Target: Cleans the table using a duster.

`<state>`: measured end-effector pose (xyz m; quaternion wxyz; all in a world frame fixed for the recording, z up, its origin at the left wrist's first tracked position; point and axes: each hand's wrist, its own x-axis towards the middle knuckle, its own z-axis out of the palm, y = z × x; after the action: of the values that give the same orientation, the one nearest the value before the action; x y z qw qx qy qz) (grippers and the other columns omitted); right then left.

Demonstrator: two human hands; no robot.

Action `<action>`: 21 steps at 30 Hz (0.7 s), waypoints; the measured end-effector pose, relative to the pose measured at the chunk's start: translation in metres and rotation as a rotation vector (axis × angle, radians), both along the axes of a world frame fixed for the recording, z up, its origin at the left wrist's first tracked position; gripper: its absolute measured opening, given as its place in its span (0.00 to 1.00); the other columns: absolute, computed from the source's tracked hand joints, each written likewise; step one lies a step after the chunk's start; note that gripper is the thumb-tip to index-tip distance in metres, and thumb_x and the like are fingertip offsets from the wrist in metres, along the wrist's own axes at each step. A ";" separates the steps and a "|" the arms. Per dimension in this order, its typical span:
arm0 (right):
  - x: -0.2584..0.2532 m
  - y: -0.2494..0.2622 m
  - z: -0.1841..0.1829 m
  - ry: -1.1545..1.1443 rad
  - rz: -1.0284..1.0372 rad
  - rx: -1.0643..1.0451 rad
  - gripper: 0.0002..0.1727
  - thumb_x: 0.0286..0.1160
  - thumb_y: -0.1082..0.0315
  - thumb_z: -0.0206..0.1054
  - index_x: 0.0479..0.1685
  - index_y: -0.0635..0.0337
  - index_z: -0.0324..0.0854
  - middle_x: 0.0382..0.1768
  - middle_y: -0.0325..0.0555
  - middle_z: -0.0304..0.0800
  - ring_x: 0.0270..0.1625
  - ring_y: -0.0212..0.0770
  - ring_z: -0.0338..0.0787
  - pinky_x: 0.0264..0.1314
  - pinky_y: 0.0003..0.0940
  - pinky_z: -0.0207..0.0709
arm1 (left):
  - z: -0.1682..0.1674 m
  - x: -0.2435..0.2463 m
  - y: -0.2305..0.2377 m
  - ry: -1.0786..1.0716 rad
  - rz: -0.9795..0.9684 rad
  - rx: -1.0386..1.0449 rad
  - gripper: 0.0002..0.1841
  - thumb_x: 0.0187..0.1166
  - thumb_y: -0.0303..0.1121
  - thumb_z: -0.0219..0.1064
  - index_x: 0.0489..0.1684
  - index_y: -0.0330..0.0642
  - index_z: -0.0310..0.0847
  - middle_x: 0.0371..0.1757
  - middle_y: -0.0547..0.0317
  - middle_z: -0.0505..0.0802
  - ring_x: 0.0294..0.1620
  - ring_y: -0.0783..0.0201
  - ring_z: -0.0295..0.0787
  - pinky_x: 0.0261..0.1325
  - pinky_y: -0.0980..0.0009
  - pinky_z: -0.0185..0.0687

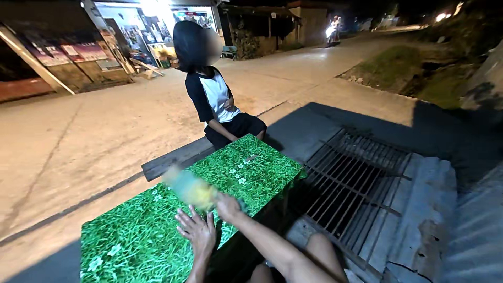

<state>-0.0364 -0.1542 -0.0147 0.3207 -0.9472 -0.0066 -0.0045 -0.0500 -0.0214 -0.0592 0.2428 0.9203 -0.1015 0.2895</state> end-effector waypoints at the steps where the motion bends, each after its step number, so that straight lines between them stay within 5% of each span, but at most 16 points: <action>1: -0.003 0.015 -0.005 -0.043 0.150 0.076 0.25 0.85 0.72 0.56 0.81 0.55 0.77 0.82 0.57 0.76 0.80 0.60 0.79 0.80 0.60 0.72 | 0.003 -0.003 0.000 -0.010 -0.012 -0.037 0.47 0.87 0.64 0.35 0.94 0.31 0.47 0.94 0.24 0.45 0.96 0.27 0.35 0.91 0.30 0.28; 3: -0.001 0.034 -0.011 -0.062 0.333 0.228 0.22 0.90 0.68 0.53 0.78 0.64 0.78 0.75 0.60 0.83 0.79 0.57 0.80 0.85 0.56 0.68 | 0.007 -0.006 0.001 -0.031 0.005 -0.108 0.47 0.86 0.65 0.30 0.94 0.32 0.48 0.94 0.25 0.45 0.96 0.27 0.34 0.92 0.31 0.28; 5: 0.014 0.038 -0.004 -0.073 0.409 0.082 0.22 0.90 0.64 0.54 0.76 0.63 0.79 0.71 0.59 0.86 0.75 0.57 0.84 0.80 0.58 0.73 | 0.009 -0.006 0.000 -0.062 0.022 -0.129 0.47 0.87 0.65 0.31 0.93 0.30 0.49 0.94 0.24 0.45 0.95 0.25 0.34 0.92 0.31 0.29; 8: 0.040 0.032 0.003 -0.076 0.257 -0.119 0.23 0.87 0.67 0.59 0.80 0.53 0.77 0.77 0.60 0.79 0.78 0.63 0.79 0.77 0.61 0.74 | 0.004 -0.005 0.000 -0.099 0.011 -0.059 0.44 0.88 0.61 0.37 0.93 0.29 0.49 0.93 0.21 0.46 0.94 0.23 0.37 0.90 0.29 0.31; 11: 0.050 0.034 0.012 0.013 -0.041 -0.020 0.29 0.86 0.70 0.58 0.87 0.45 0.71 0.86 0.58 0.69 0.81 0.64 0.76 0.78 0.60 0.74 | 0.005 -0.003 -0.001 -0.102 0.027 -0.062 0.45 0.88 0.61 0.37 0.92 0.28 0.50 0.93 0.20 0.47 0.94 0.24 0.37 0.90 0.29 0.31; 14: 0.040 0.035 0.005 -0.028 0.197 -0.146 0.30 0.82 0.74 0.62 0.86 0.50 0.71 0.83 0.62 0.71 0.78 0.66 0.78 0.75 0.63 0.76 | 0.001 -0.004 0.001 -0.112 0.032 -0.074 0.45 0.88 0.61 0.37 0.92 0.28 0.50 0.92 0.20 0.48 0.94 0.24 0.39 0.90 0.29 0.32; 18: 0.005 -0.008 -0.004 -0.185 0.499 -0.173 0.23 0.76 0.74 0.68 0.72 0.57 0.83 0.71 0.59 0.83 0.71 0.61 0.84 0.74 0.61 0.77 | 0.004 -0.005 0.001 -0.034 0.003 -0.069 0.44 0.89 0.59 0.38 0.93 0.28 0.47 0.93 0.22 0.44 0.95 0.25 0.35 0.91 0.29 0.30; 21: -0.007 -0.067 -0.001 -0.152 0.256 -0.186 0.25 0.82 0.70 0.61 0.79 0.47 0.80 0.75 0.58 0.82 0.76 0.59 0.82 0.78 0.61 0.74 | 0.003 -0.006 0.000 -0.031 0.013 -0.040 0.44 0.89 0.60 0.39 0.93 0.30 0.50 0.93 0.22 0.47 0.94 0.24 0.38 0.90 0.29 0.31</action>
<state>-0.0436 -0.2216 -0.0158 0.2281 -0.9611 -0.1518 -0.0348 -0.0558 -0.0213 -0.0564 0.2574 0.9114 -0.0934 0.3072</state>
